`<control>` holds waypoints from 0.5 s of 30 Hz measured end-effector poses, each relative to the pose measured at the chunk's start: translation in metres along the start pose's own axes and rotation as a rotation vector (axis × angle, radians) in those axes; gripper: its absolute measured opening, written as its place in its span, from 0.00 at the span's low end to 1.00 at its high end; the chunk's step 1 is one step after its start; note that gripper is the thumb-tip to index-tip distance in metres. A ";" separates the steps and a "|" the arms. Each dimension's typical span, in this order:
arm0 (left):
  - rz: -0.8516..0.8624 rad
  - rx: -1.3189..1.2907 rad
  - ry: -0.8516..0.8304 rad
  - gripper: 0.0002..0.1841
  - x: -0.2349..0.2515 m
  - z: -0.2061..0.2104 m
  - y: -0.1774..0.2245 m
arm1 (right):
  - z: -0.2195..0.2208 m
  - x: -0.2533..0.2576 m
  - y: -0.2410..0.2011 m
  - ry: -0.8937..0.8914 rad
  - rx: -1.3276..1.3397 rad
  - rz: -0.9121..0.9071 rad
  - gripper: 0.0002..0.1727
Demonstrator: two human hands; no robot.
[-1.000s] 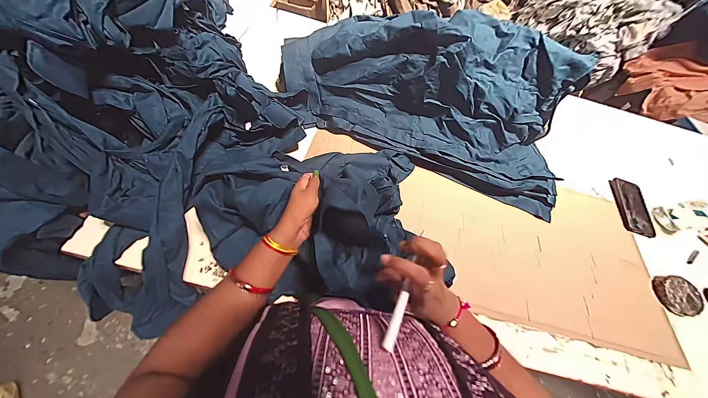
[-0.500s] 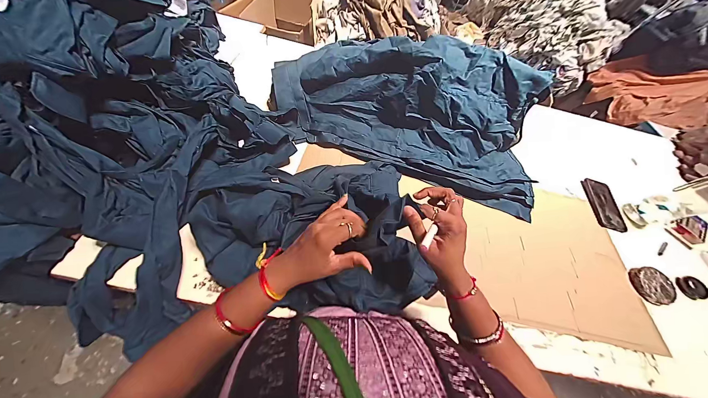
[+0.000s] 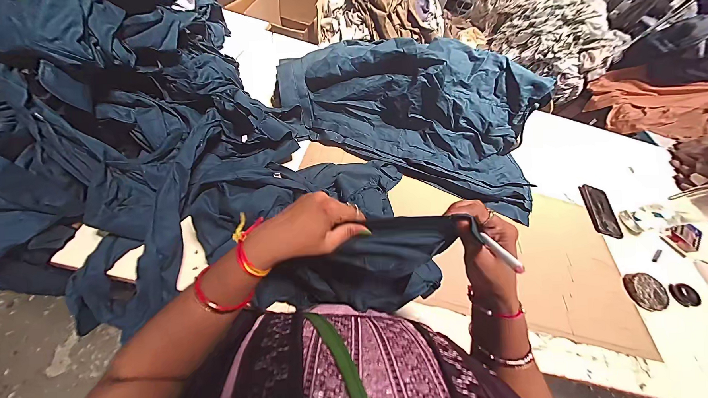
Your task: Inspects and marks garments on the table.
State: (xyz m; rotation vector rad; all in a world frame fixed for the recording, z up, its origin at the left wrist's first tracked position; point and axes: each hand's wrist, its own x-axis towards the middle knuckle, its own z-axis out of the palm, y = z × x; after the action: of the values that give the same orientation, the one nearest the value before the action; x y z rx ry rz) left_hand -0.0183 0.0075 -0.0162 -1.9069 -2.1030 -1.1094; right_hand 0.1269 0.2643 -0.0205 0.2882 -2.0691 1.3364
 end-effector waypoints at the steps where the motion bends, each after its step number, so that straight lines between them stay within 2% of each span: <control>1: -0.048 0.081 0.029 0.16 -0.002 0.003 -0.006 | -0.003 -0.001 0.003 -0.015 0.015 0.012 0.09; 3: -0.099 0.185 0.104 0.15 -0.008 0.011 -0.015 | -0.003 -0.005 0.007 -0.072 0.108 0.023 0.08; 5: -0.089 0.180 0.199 0.14 -0.013 0.014 -0.022 | -0.004 -0.005 0.006 -0.075 0.236 0.028 0.10; 8: 0.061 -0.122 0.274 0.18 -0.015 0.014 -0.022 | -0.006 -0.004 0.002 -0.017 0.471 0.038 0.11; 11: 0.179 -0.274 0.197 0.18 -0.008 0.015 0.007 | 0.009 -0.002 0.001 -0.084 0.715 0.009 0.11; 13: 0.180 -0.209 0.194 0.16 -0.004 0.019 0.025 | 0.025 0.004 0.001 -0.212 0.548 -0.045 0.15; 15: 0.147 -0.121 0.254 0.14 -0.001 0.028 0.034 | 0.042 0.005 -0.001 -0.310 0.452 -0.025 0.15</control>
State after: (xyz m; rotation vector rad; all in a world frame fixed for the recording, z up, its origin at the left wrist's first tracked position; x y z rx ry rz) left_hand 0.0233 0.0213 -0.0223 -1.8217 -1.7712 -1.3895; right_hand 0.1067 0.2279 -0.0274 0.7539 -1.9688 1.8310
